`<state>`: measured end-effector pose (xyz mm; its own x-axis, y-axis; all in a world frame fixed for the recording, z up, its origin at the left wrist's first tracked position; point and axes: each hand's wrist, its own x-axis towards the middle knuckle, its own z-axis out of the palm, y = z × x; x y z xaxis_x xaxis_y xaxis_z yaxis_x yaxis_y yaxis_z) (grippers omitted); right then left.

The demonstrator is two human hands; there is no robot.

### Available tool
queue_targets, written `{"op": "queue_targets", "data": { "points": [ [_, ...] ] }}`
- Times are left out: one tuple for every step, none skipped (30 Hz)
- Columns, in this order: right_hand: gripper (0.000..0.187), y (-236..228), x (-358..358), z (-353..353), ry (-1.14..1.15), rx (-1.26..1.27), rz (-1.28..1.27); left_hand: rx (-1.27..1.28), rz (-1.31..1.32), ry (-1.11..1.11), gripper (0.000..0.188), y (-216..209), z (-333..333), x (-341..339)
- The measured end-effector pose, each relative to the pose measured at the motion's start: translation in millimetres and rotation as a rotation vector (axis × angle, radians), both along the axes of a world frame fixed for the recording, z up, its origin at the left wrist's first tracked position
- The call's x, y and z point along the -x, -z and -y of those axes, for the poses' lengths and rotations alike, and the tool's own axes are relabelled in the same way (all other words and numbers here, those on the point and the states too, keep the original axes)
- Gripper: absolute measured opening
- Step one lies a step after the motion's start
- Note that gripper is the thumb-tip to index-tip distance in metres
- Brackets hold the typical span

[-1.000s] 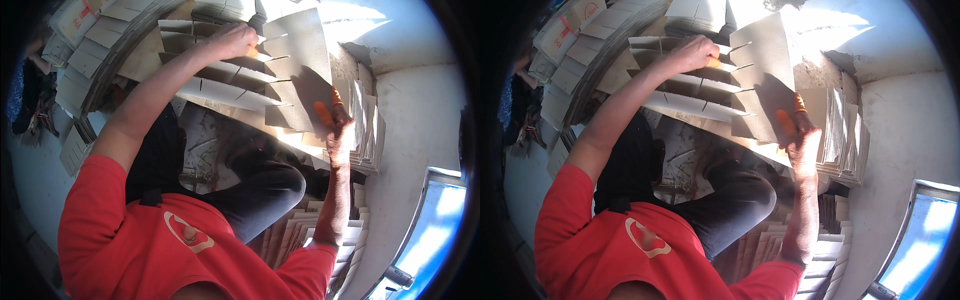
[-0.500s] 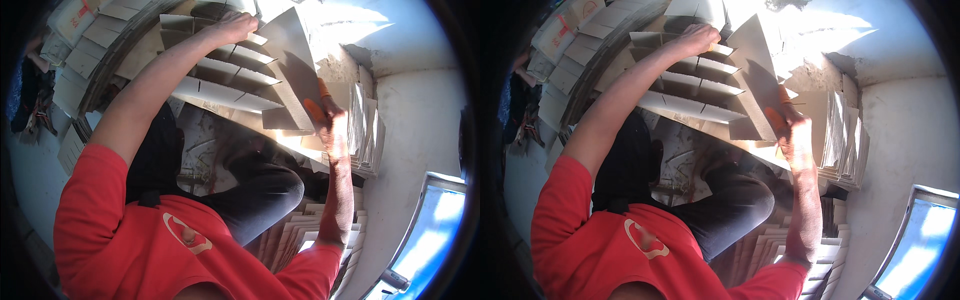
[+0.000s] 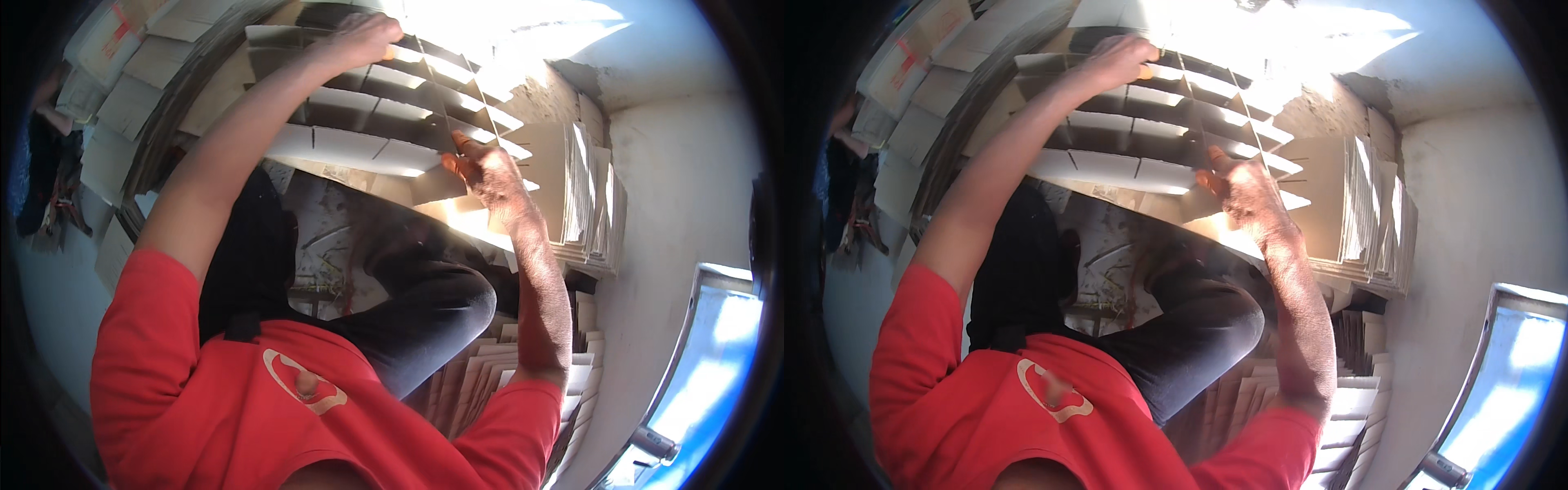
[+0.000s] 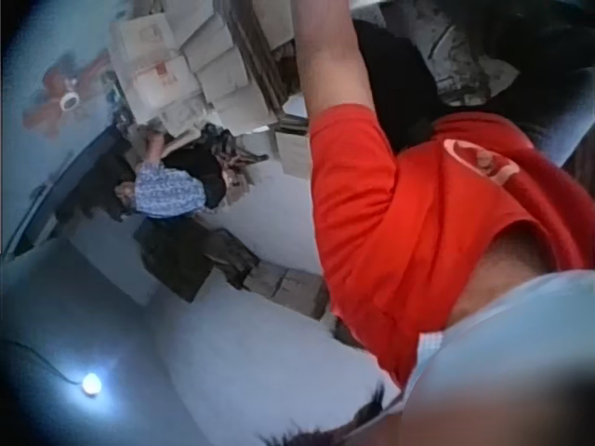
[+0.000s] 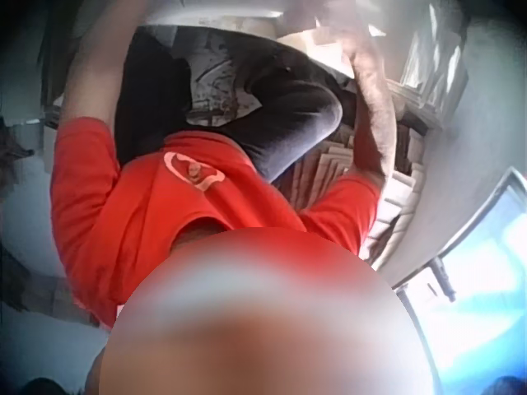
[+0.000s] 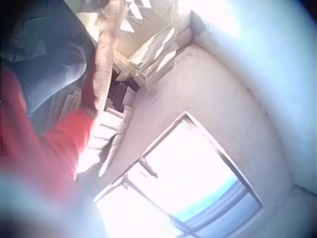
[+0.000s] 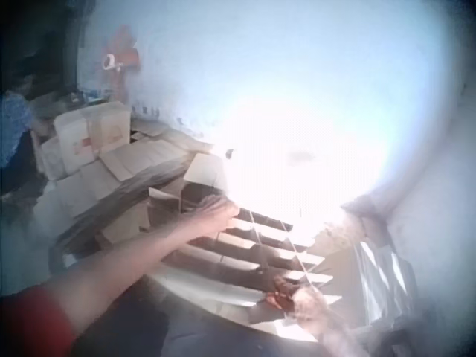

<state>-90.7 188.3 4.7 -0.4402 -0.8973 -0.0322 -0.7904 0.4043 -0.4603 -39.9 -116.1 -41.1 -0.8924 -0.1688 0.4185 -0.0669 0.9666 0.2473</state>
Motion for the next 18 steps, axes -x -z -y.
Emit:
{"op": "queue_targets", "data": {
  "points": [
    [0.032, -3, 2, -11, 0.064, 0.057, 0.034, -0.021, 0.054, -0.019, 0.025, -14, -9, -3],
    [0.027, -6, 3, -19, 0.164, 0.084, -0.181, -0.017, 0.009, -0.029, 0.028, -22, -8, -15],
    [0.023, -10, 5, -28, 0.289, 0.095, -0.379, -0.015, -0.036, -0.038, 0.032, -29, -8, -27],
    [0.026, 6, 23, -52, 0.423, 0.241, -0.677, -0.077, -0.049, -0.057, 0.033, -46, -18, -39],
    [0.035, 11, 34, -72, 0.521, 0.168, -0.828, -0.137, -0.054, -0.093, 0.034, -55, -25, -56],
    [0.037, 22, 53, -96, 0.560, 0.079, -1.046, -0.097, -0.183, -0.038, 0.036, -52, -25, -69],
    [0.045, 26, 58, -114, 0.655, 0.009, -1.048, -0.056, -0.312, 0.014, 0.038, -49, -25, -83],
    [0.049, 30, 59, -123, 0.758, -0.138, -1.025, -0.063, -0.343, 0.026, 0.037, -48, -31, -94],
    [0.053, 35, 59, -131, 0.856, -0.287, -0.994, -0.071, -0.372, 0.036, 0.037, -47, -40, -107],
    [0.051, 44, 63, -141, 0.839, -0.307, -0.970, -0.077, -0.405, 0.042, 0.036, -47, -47, -120],
    [0.050, 55, 68, -153, 0.822, -0.329, -0.948, -0.078, -0.384, 0.022, 0.036, -46, -51, -128],
    [0.048, 63, 75, -165, 0.806, -0.352, -0.927, -0.079, -0.364, 0.001, 0.035, -42, -56, -135],
    [0.046, 65, 82, -173, 0.799, -0.284, -0.872, -0.078, -0.342, -0.024, 0.035, -38, -60, -141],
    [0.043, 63, 88, -179, 0.791, -0.217, -0.818, -0.132, -0.320, -0.029, 0.033, -36, -64, -147],
    [0.041, 64, 91, -185, 0.784, -0.152, -0.764, -0.128, -0.317, -0.028, 0.033, -34, -67, -151],
    [0.034, 56, 86, -173, 0.823, -0.105, -0.707, -0.118, -0.310, -0.041, 0.034, -34, -68, -158],
    [0.033, 47, 82, -167, 0.879, -0.042, -0.630, -0.111, -0.306, -0.046, 0.034, -32, -68, -162],
    [0.032, 38, 77, -163, 0.934, 0.019, -0.551, -0.124, -0.292, -0.053, 0.034, -27, -67, -165]
  ]
}}
